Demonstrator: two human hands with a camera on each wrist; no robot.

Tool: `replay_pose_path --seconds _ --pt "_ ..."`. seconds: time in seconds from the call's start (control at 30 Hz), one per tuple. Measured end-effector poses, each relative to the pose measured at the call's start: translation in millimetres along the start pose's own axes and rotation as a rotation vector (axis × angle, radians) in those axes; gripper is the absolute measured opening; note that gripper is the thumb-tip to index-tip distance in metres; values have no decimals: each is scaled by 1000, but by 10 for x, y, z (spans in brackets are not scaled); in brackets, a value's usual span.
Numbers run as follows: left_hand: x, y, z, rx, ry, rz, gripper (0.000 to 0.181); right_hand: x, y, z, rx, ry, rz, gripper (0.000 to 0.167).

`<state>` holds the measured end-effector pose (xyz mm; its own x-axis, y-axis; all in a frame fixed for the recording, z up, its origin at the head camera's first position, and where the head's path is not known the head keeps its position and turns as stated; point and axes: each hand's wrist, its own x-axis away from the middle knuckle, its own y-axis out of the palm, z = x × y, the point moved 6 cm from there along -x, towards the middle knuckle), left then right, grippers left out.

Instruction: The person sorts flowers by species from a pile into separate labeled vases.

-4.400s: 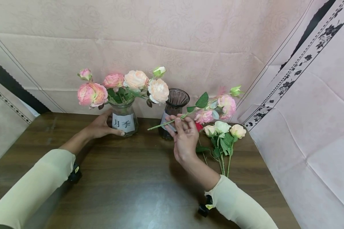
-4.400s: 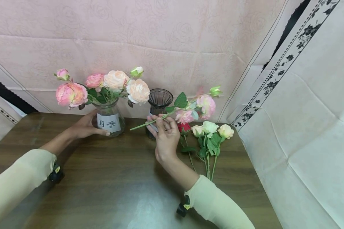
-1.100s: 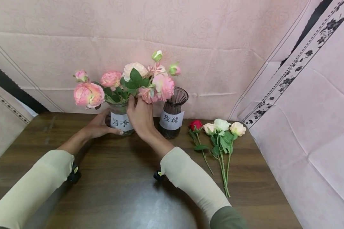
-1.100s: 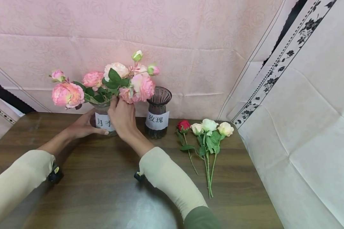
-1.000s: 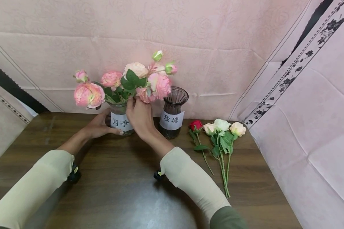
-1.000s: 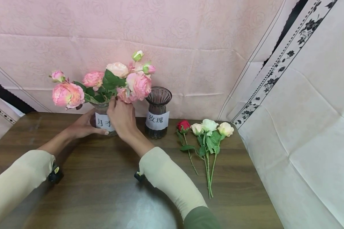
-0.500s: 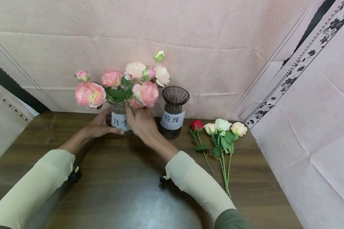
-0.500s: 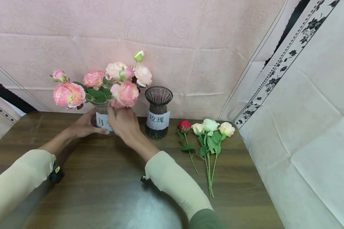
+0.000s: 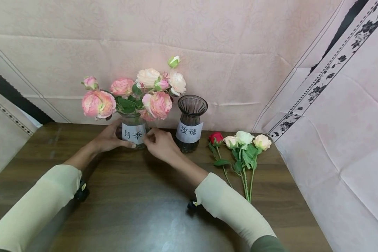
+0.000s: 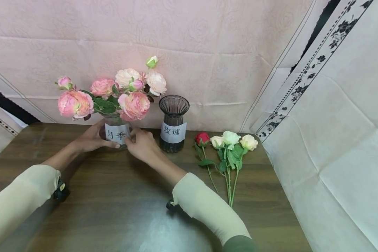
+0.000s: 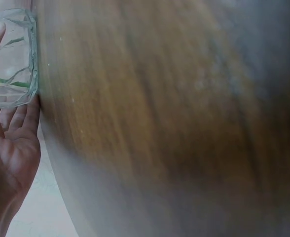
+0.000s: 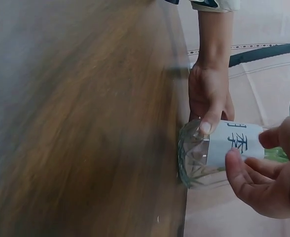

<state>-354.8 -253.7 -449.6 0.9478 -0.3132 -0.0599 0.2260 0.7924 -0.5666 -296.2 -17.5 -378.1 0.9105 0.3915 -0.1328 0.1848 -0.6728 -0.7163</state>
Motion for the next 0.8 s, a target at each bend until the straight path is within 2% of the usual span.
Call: replay_pose_path --seconds 0.33,0.57,0.8 --pt "-5 8 -1 33 3 -24 113 224 -48 243 4 12 -213 23" --pt "15 37 -24 4 -27 -35 117 416 -203 417 -65 41 -276 25" --pt "42 59 54 -21 -35 -31 117 531 -423 515 -120 57 -304 33"
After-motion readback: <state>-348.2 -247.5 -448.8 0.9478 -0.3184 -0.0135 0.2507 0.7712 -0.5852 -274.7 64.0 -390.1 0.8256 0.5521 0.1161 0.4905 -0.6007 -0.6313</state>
